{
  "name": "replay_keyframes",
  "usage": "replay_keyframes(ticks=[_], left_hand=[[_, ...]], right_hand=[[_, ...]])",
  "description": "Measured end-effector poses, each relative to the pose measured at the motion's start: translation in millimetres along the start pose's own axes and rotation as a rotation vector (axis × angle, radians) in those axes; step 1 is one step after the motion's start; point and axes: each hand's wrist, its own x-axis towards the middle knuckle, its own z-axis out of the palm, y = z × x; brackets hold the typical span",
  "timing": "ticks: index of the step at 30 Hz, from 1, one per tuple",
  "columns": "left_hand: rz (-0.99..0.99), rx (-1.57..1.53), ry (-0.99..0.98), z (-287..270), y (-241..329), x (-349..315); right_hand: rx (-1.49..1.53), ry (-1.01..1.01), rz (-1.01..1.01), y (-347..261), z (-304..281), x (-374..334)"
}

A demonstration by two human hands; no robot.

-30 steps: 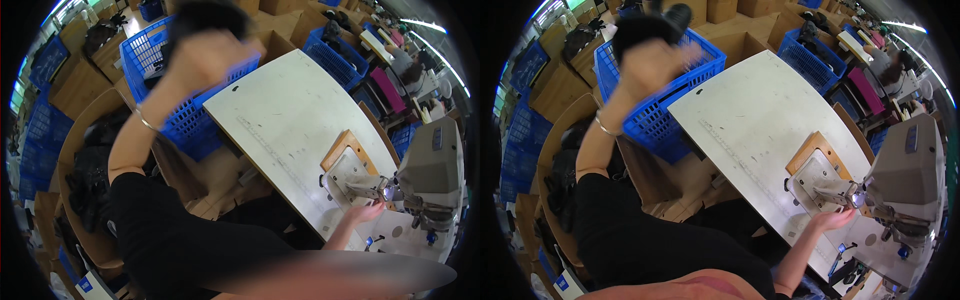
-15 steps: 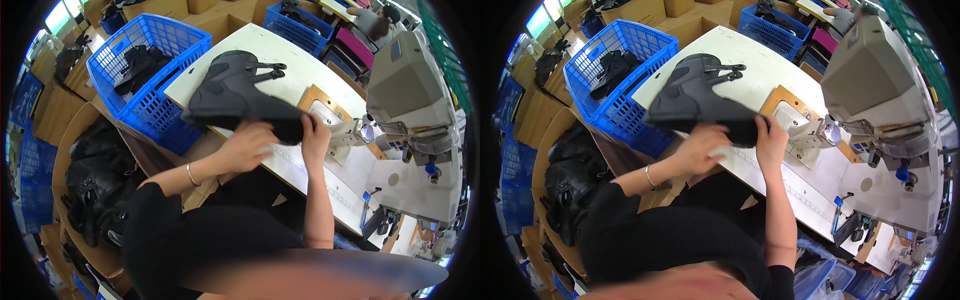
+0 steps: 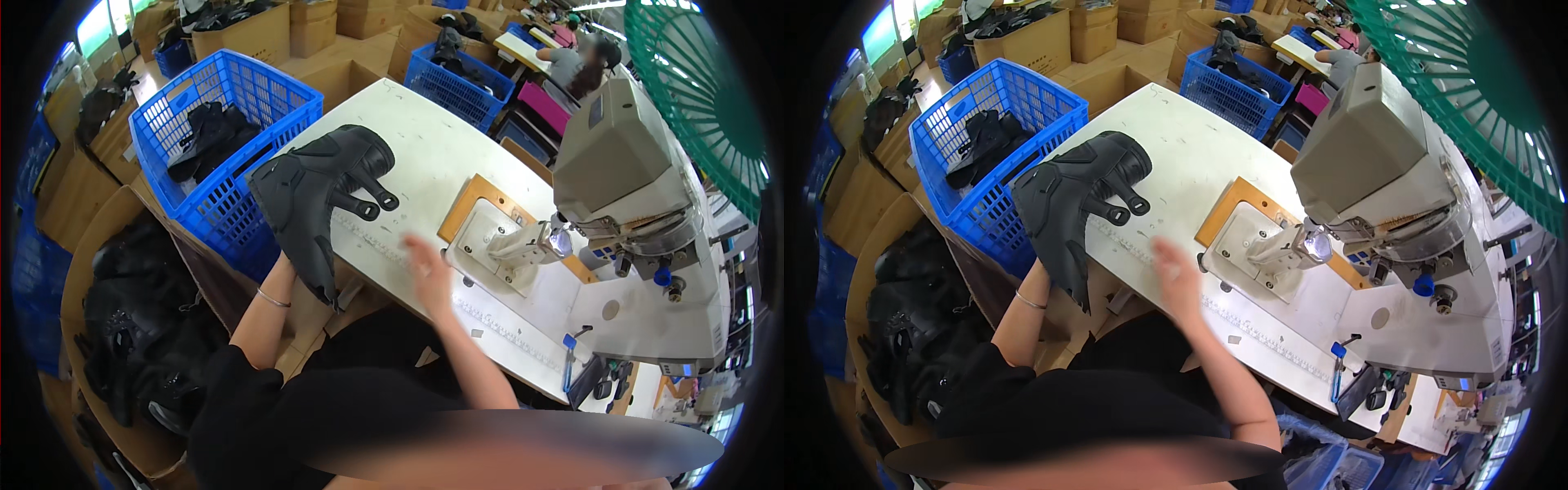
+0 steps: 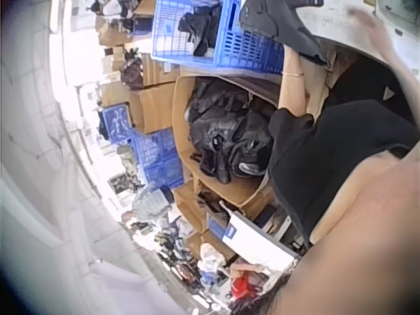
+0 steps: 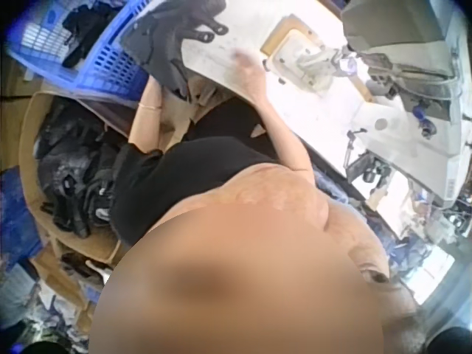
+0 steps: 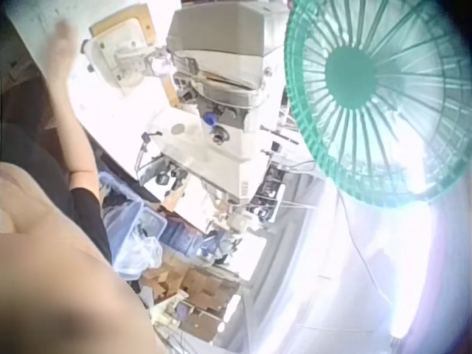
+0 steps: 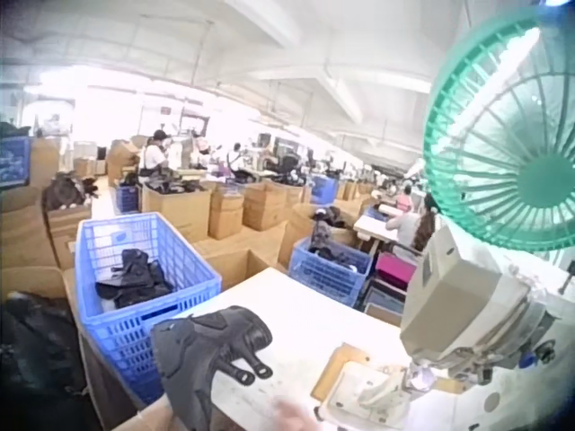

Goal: The person retrieves a boot upper from a bin and stitches its edges using a sewing machine.

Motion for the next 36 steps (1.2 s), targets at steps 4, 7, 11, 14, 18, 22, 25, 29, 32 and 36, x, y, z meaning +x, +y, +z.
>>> replay_keyframes(ticks=[4, 7, 11, 14, 18, 22, 25, 29, 32, 36], left_hand=[[0.016, 0.007, -0.019, -3.4, 7.4, 0.4], [0.031, 0.015, -0.024, -4.6, 15.9, -0.7], [0.046, 0.040, -0.036, -5.4, 17.0, -12.1], [0.058, 0.101, -0.029, -2.9, 14.6, -37.1], [0.071, 0.140, -0.077, 13.1, 17.4, -61.2], [0.059, 0.135, -0.102, 24.6, 23.5, -73.6], [0.058, 0.125, -0.110, 30.7, 26.6, -84.7], [0.072, 0.112, -0.107, 45.6, 33.2, -105.1], [0.081, 0.063, -0.090, 57.1, 43.0, -116.7], [0.039, 0.038, -0.050, 47.2, 54.8, -118.7]], right_hand=[[-0.137, 0.264, -0.052, 53.2, -11.8, 94.5], [0.037, 0.256, 0.068, 70.4, 19.9, 154.7], [0.240, -0.018, 0.290, 61.7, 45.9, 187.0], [-0.020, -0.122, 0.253, 37.6, 33.1, 168.9], [0.555, -0.114, 0.471, 13.4, -0.9, 113.4], [0.564, -0.011, 0.520, 7.0, -27.2, 55.7], [0.585, 0.077, 0.548, 5.7, -36.8, 18.4], [0.673, 0.190, 0.488, 3.1, -42.3, -23.1], [0.680, 0.291, 0.493, 4.7, -49.2, -47.6], [0.658, 0.605, 0.665, 9.3, -66.8, -76.1]])
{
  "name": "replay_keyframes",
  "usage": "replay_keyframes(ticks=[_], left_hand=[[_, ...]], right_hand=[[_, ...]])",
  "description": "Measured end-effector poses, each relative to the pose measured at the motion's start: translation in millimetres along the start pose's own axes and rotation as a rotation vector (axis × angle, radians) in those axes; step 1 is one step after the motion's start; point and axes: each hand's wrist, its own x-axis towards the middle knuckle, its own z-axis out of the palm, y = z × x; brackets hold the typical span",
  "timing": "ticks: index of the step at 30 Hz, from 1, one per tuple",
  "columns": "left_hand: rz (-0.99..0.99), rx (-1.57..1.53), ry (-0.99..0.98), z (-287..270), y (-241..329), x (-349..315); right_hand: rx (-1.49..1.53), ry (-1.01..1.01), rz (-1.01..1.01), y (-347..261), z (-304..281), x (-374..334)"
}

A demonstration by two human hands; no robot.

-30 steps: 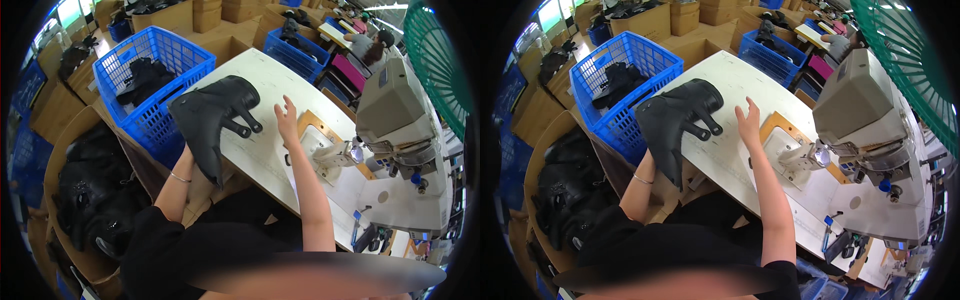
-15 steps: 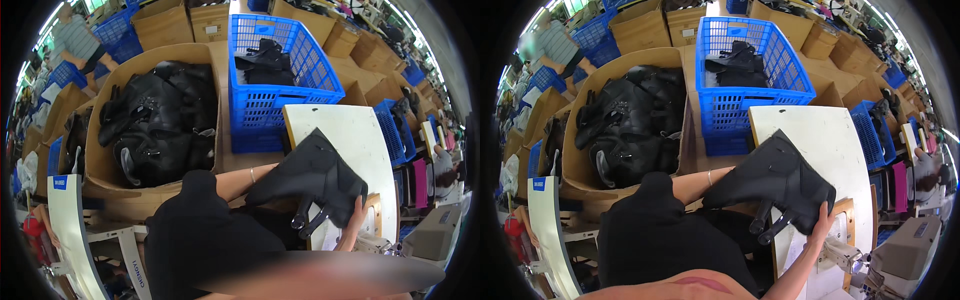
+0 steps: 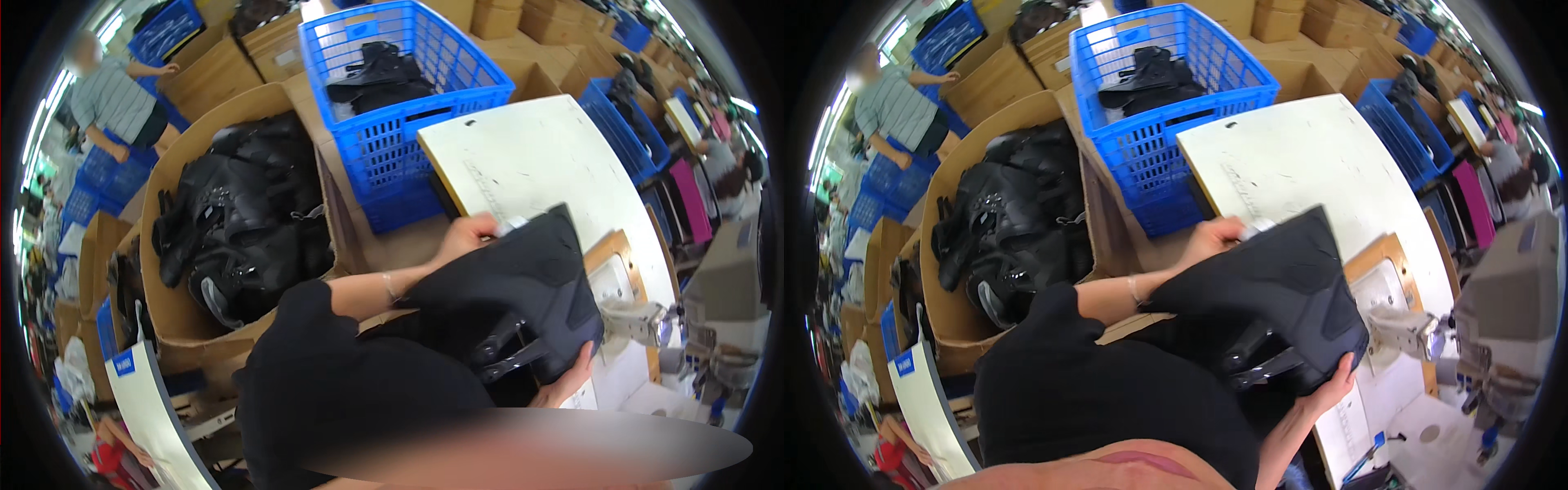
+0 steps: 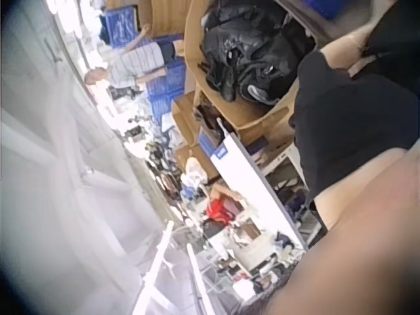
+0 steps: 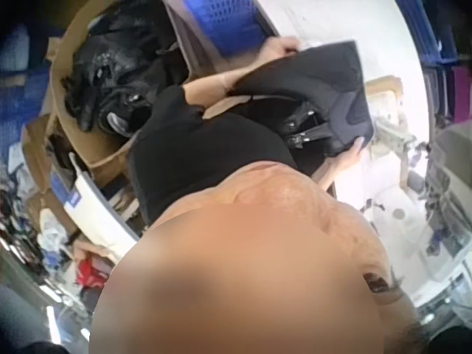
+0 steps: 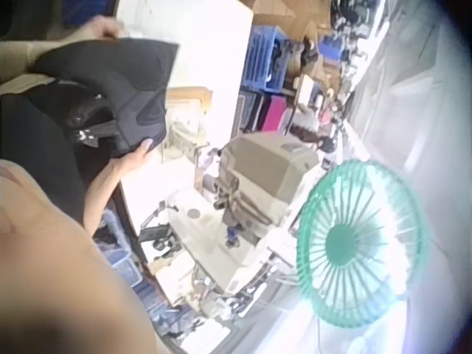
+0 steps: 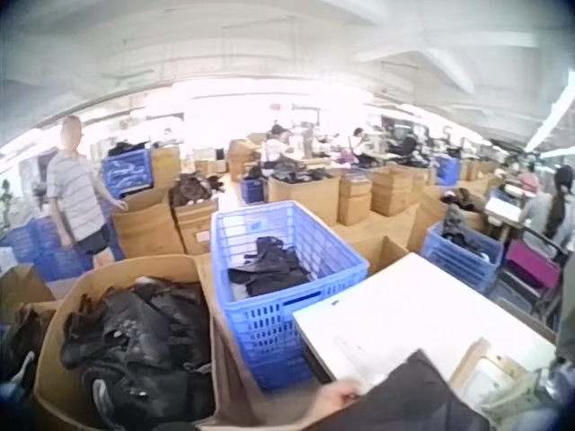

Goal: The person retrieves a boot upper from a bin and stitches its edges using a sewing machine.

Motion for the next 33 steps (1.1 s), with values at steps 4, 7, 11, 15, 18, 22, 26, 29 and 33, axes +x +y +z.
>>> replay_keyframes(ticks=[4, 7, 11, 15, 18, 22, 26, 29, 33], left_hand=[[-0.201, -0.308, -0.267, -22.0, 4.9, 0.9], [-0.264, -0.253, -0.385, -22.4, 10.5, 9.2], [-0.123, 0.083, -0.513, -26.4, 15.6, 18.0], [-0.260, 0.604, -0.713, -48.2, 14.0, 24.1], [-0.145, 0.829, -0.920, -53.8, 19.7, 30.4], [0.360, 0.784, -0.785, -40.6, 37.0, 50.2], [-0.052, 0.383, -0.985, -27.2, 31.1, 59.6], [-0.179, 0.652, -1.066, -27.9, 21.8, 63.7], [-0.259, 0.327, -0.838, -44.5, 41.2, 81.6]], right_hand=[[0.172, 0.051, 0.030, 6.6, -21.1, -11.8], [0.271, -0.011, 0.026, 13.4, -27.6, -18.4], [0.166, 0.119, -0.041, 13.3, -31.3, -24.4], [0.299, 0.288, -0.040, 14.3, -27.6, -40.0], [0.238, 0.294, -0.034, 16.3, -25.2, -48.9], [0.234, 0.208, 0.041, 13.1, -30.4, -46.6], [0.284, 0.272, 0.022, 12.3, -36.0, -45.9], [0.470, 0.251, 0.133, 5.6, -40.7, -50.3], [0.763, 0.017, 0.385, -16.2, -53.4, -56.5]])
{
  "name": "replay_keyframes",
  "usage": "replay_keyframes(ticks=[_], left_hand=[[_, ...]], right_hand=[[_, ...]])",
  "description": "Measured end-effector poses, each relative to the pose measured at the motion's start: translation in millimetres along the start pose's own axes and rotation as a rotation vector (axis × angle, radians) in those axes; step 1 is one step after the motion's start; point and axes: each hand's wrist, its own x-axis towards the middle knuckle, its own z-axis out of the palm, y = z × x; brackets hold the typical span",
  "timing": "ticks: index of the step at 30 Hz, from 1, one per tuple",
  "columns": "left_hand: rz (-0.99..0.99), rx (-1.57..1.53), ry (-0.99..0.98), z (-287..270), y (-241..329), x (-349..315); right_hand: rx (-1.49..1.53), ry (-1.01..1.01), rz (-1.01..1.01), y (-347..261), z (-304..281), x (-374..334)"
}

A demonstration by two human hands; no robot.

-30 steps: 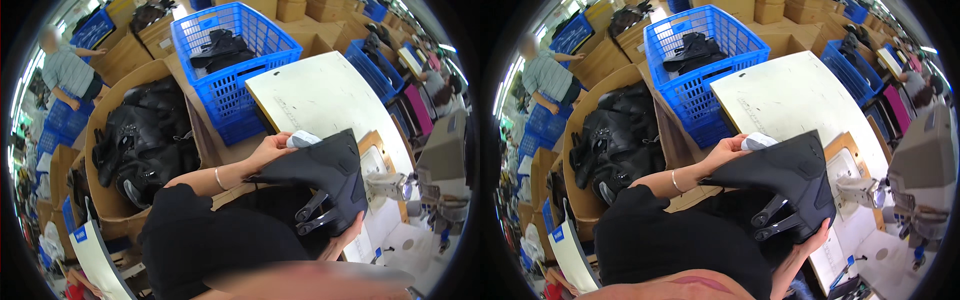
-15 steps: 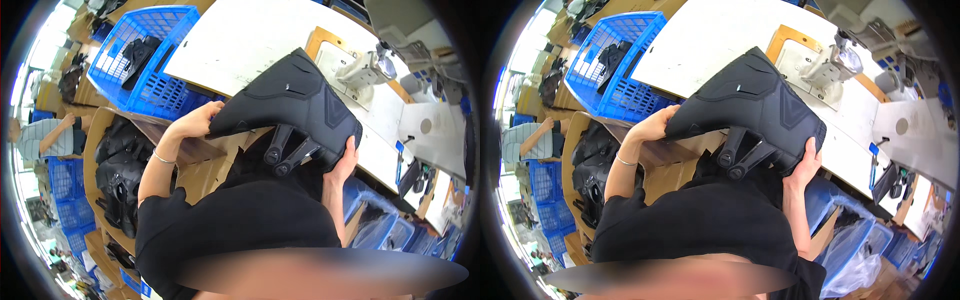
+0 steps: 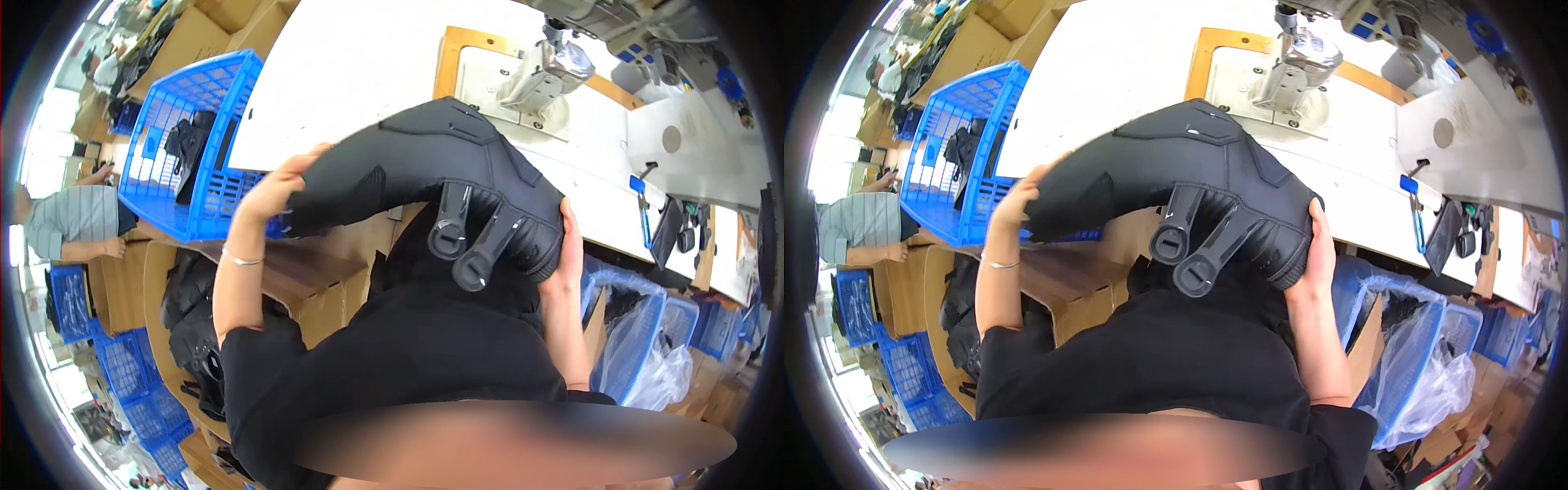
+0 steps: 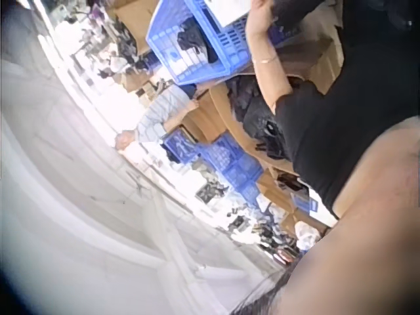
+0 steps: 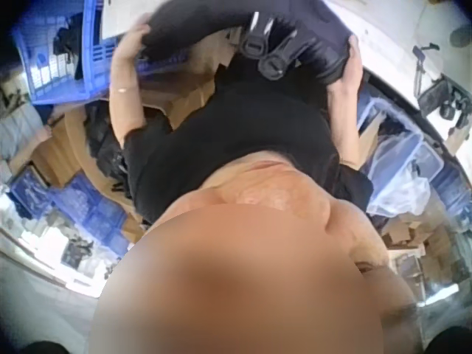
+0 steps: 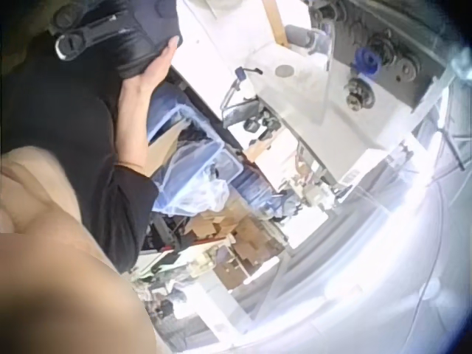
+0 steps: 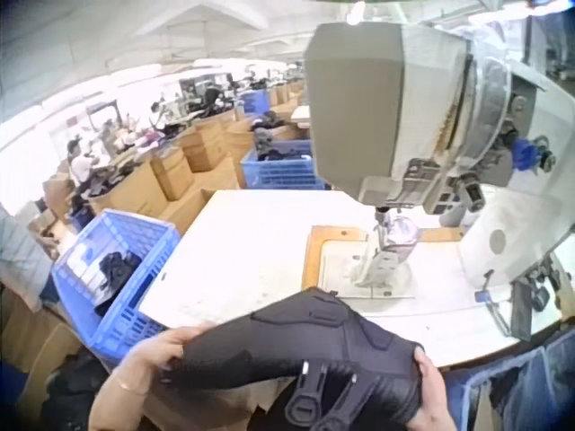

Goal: The person retrieves a boot upper from a bin and stitches its edges using a sewing machine.

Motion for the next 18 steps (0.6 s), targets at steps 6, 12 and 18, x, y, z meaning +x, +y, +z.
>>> replay_keyframes(ticks=[6, 12, 18], left_hand=[[0.307, -0.363, 0.084, 1.7, 21.8, -21.7], [0.582, -0.045, 0.164, 36.4, 52.8, -19.0], [0.719, 0.624, 0.292, 93.5, 61.8, 13.1]], right_hand=[[0.220, -0.136, 0.218, 7.2, 0.0, -5.4], [0.429, -0.169, 0.405, 33.8, -7.7, -9.7], [0.244, -0.211, 0.709, 91.6, -15.5, 5.8]])
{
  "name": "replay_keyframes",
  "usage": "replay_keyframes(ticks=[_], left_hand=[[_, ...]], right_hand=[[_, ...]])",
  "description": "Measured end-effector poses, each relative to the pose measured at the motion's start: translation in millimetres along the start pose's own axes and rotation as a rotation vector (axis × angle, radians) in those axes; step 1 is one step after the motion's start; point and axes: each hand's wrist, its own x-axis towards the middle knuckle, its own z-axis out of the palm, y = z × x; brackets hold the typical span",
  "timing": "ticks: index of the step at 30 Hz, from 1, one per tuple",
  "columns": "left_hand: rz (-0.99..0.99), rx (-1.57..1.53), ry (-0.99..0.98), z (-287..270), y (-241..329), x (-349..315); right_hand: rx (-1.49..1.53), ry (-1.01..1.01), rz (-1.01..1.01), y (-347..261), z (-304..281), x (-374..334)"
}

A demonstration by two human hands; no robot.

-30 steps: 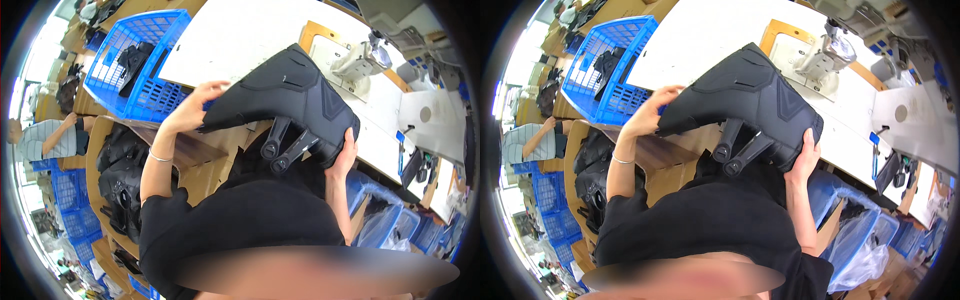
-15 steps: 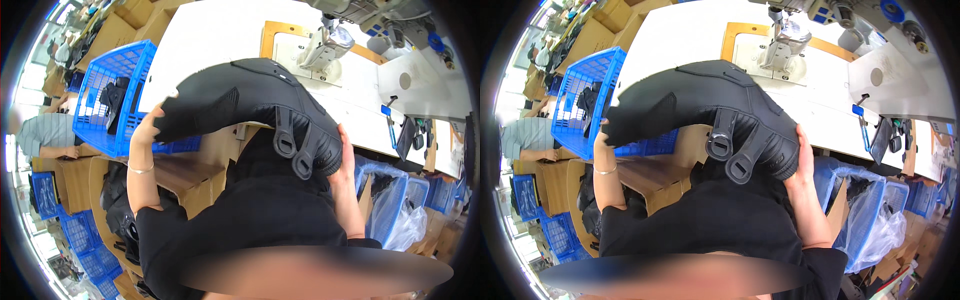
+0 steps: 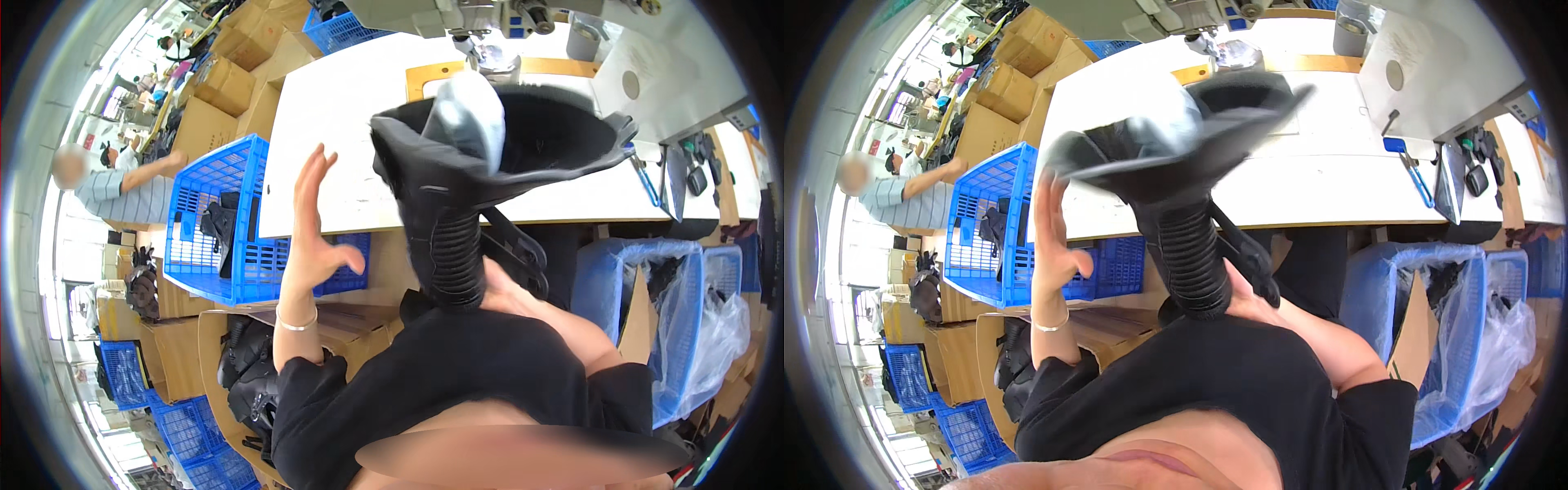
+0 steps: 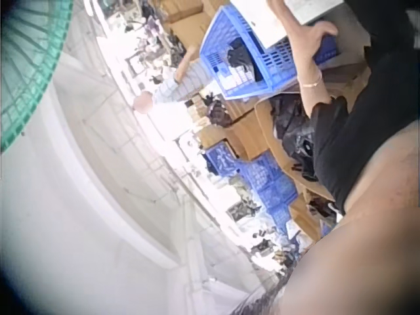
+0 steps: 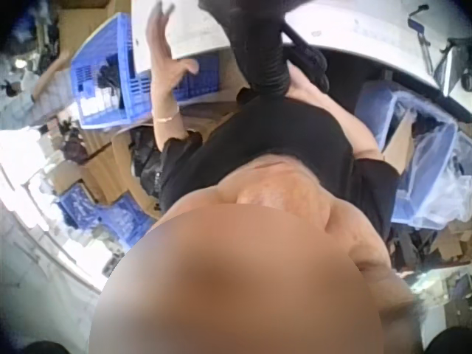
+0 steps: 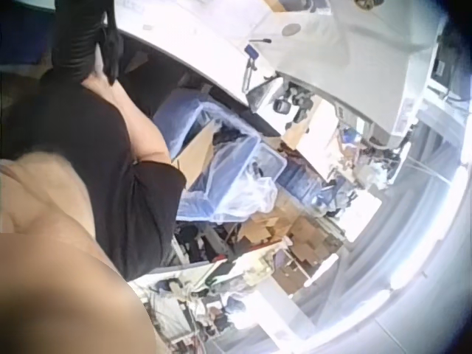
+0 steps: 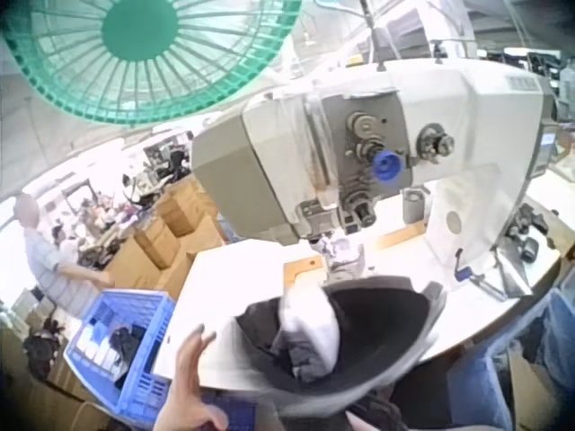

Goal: The person retrieves a boot upper from a bin and stitches its edges using a sewing machine.

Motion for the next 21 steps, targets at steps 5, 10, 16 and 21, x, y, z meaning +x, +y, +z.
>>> replay_keyframes(ticks=[5, 10, 16, 21], left_hand=[[0.124, 0.160, -0.060, 20.4, 0.6, 40.4], [0.090, -0.027, -0.037, 49.2, 6.2, 57.0], [0.187, 0.213, -0.174, 91.9, 7.1, 78.0], [0.133, 0.208, -0.345, 148.2, 7.5, 105.6]], right_hand=[[-0.173, -0.133, 0.233, 8.4, -49.8, 29.6], [-0.115, -0.174, 0.424, -0.9, -81.5, 35.3], [-0.408, -0.155, 0.178, -5.7, -104.7, 29.6], [-1.276, 0.012, -0.301, -28.0, -120.6, -5.8]])
